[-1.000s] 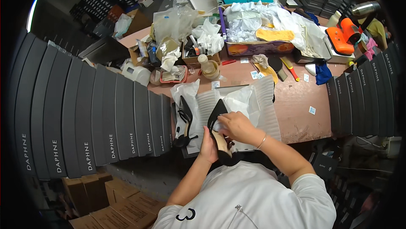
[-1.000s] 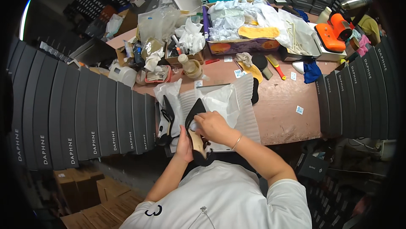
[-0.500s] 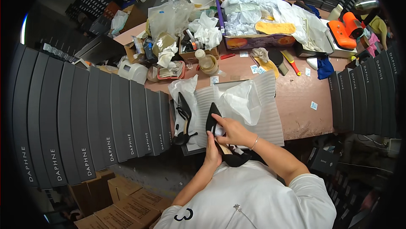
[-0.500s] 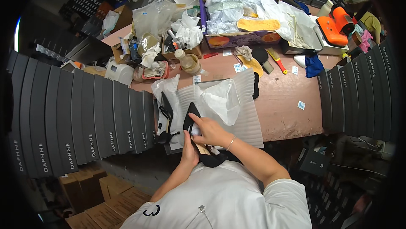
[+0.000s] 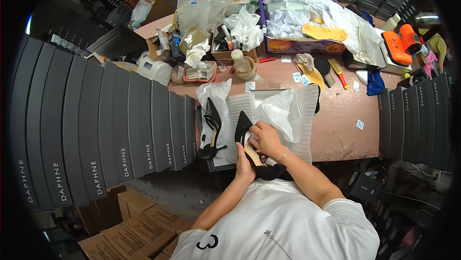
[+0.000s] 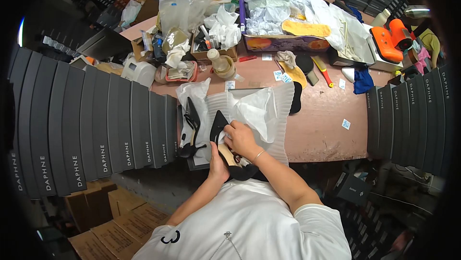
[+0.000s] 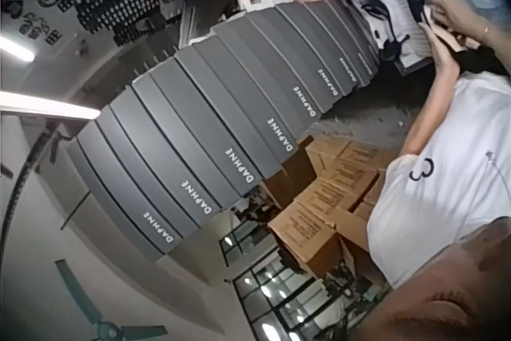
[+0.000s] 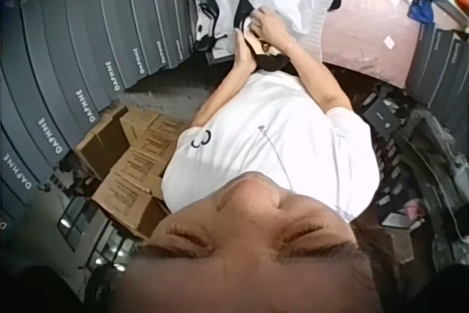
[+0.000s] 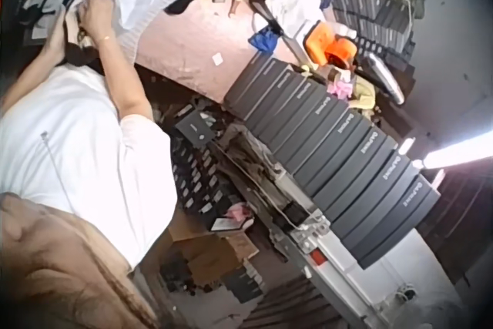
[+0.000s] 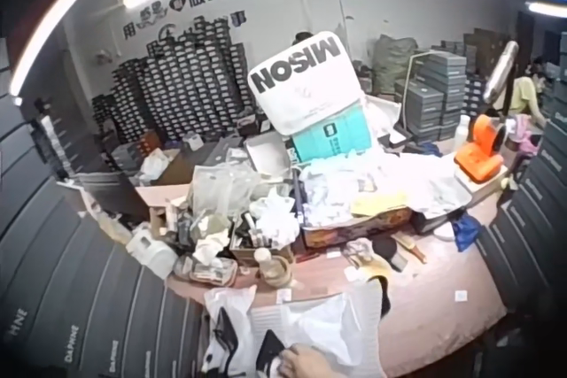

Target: Inspecting, cleaning, and packing high-heeled shoes into boxes for shipment.

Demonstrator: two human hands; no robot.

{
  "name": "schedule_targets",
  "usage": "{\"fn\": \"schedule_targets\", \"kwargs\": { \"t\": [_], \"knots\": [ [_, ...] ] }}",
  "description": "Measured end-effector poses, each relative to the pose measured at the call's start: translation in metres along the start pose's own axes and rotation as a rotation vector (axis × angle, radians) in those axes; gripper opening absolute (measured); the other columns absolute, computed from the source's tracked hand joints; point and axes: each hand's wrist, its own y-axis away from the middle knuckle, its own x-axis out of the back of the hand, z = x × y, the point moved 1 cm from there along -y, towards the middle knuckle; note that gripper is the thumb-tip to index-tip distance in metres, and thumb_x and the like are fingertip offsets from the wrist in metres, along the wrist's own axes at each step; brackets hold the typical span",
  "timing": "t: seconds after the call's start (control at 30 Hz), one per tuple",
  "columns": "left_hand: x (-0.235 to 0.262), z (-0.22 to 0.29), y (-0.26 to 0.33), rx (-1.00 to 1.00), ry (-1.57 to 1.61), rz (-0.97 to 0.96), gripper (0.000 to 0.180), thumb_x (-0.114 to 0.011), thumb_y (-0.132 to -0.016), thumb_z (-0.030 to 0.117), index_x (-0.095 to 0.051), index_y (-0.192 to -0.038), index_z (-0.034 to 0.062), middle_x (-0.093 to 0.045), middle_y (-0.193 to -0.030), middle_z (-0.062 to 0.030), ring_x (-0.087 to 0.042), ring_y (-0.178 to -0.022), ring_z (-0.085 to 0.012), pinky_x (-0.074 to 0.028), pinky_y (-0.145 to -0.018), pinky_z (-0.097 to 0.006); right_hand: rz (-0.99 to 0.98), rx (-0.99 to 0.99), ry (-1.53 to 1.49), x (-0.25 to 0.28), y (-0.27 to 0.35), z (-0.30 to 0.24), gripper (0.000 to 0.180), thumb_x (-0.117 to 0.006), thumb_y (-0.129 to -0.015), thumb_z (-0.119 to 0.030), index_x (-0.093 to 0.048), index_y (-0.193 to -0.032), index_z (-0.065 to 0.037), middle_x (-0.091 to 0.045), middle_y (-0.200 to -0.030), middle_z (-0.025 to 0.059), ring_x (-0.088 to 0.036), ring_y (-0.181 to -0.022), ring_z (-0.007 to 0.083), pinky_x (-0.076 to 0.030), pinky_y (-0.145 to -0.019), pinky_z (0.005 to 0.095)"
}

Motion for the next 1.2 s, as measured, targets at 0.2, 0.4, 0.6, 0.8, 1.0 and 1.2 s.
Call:
{"fn": "schedule_targets", "kwargs": {
  "t": [0.2, 0.4, 0.6, 0.8, 1.0, 1.2],
  "knots": [
    [0.026, 0.036, -0.006, -0.05, -0.008, 0.144, 0.068, -0.028, -0.092, 0.067, -0.054, -0.114, 0.0079, -0.061, -0.09, -0.0094, -0.054, -0.065, -0.0195, -0.048, -0.057, -0.034, 0.045, 0.005, 0.226, 0.038, 0.006, 0.022, 0.027, -0.067, -0.069, -0.013, -0.059, -0.094, -0.007, -0.056, -0.088, 0.0087, -0.055, -0.09, 0.0278, -0.042, -0.077, 0.0391],
    [0.007, 0.033, 0.004, -0.081, -0.025, 0.083, 0.073, -0.03, -0.089, 0.072, -0.052, -0.115, 0.0068, -0.058, -0.087, -0.0096, -0.058, -0.07, -0.0225, -0.05, -0.063, -0.038, -0.054, 0.069, 0.451, 0.018, 0.012, 0.036, 0.034, -0.065, -0.071, -0.015, -0.055, -0.102, -0.006, -0.054, -0.101, 0.011, -0.05, -0.102, 0.025, -0.035, -0.085, 0.0425],
    [-0.006, 0.004, 0.017, -0.125, -0.06, -0.128, 0.071, -0.031, -0.088, 0.072, -0.045, -0.125, 0.0126, -0.054, -0.106, -0.0059, -0.055, -0.091, -0.0208, -0.049, -0.073, -0.04, -0.146, 0.351, 0.245, 0.005, -0.002, -0.009, 0.017, -0.066, -0.075, -0.023, -0.06, -0.08, -0.008, -0.061, -0.073, 0.005, -0.061, -0.068, 0.0233, -0.043, -0.066, 0.0357],
    [0.016, 0.025, 0.019, -0.074, -0.004, 0.198, 0.071, -0.031, -0.088, 0.073, -0.051, -0.115, 0.0109, -0.055, -0.091, -0.0046, -0.052, -0.071, -0.0191, -0.047, -0.057, -0.035, -0.041, 0.287, 0.242, 0.028, 0.024, -0.017, 0.017, -0.063, -0.074, -0.017, -0.061, -0.088, -0.007, -0.059, -0.072, 0.0044, -0.06, -0.072, 0.0208, -0.043, -0.07, 0.0356],
    [0.014, 0.039, 0.008, -0.139, -0.043, 0.023, 0.074, -0.023, -0.091, 0.071, -0.051, -0.122, 0.0106, -0.058, -0.1, -0.0071, -0.058, -0.075, -0.0227, -0.05, -0.064, -0.038, -0.077, 0.064, 0.017, 0.056, 0.006, -0.009, 0.04, -0.055, -0.086, -0.025, -0.051, -0.114, 0.004, -0.055, -0.116, 0.0256, -0.057, -0.103, 0.0394, -0.042, -0.086, 0.0457],
    [0.0, 0.012, 0.024, -0.205, -0.02, -0.083, 0.081, -0.025, -0.092, 0.069, -0.02, -0.148, 0.0108, -0.028, -0.15, -0.0069, -0.029, -0.136, -0.0207, -0.026, -0.112, -0.034, -0.248, -0.022, -0.128, -0.021, -0.012, -0.046, 0.055, -0.045, -0.094, -0.045, -0.057, -0.092, 0.009, -0.057, -0.087, 0.0257, -0.055, -0.082, 0.0428, -0.043, -0.072, 0.0475]
  ]
}}
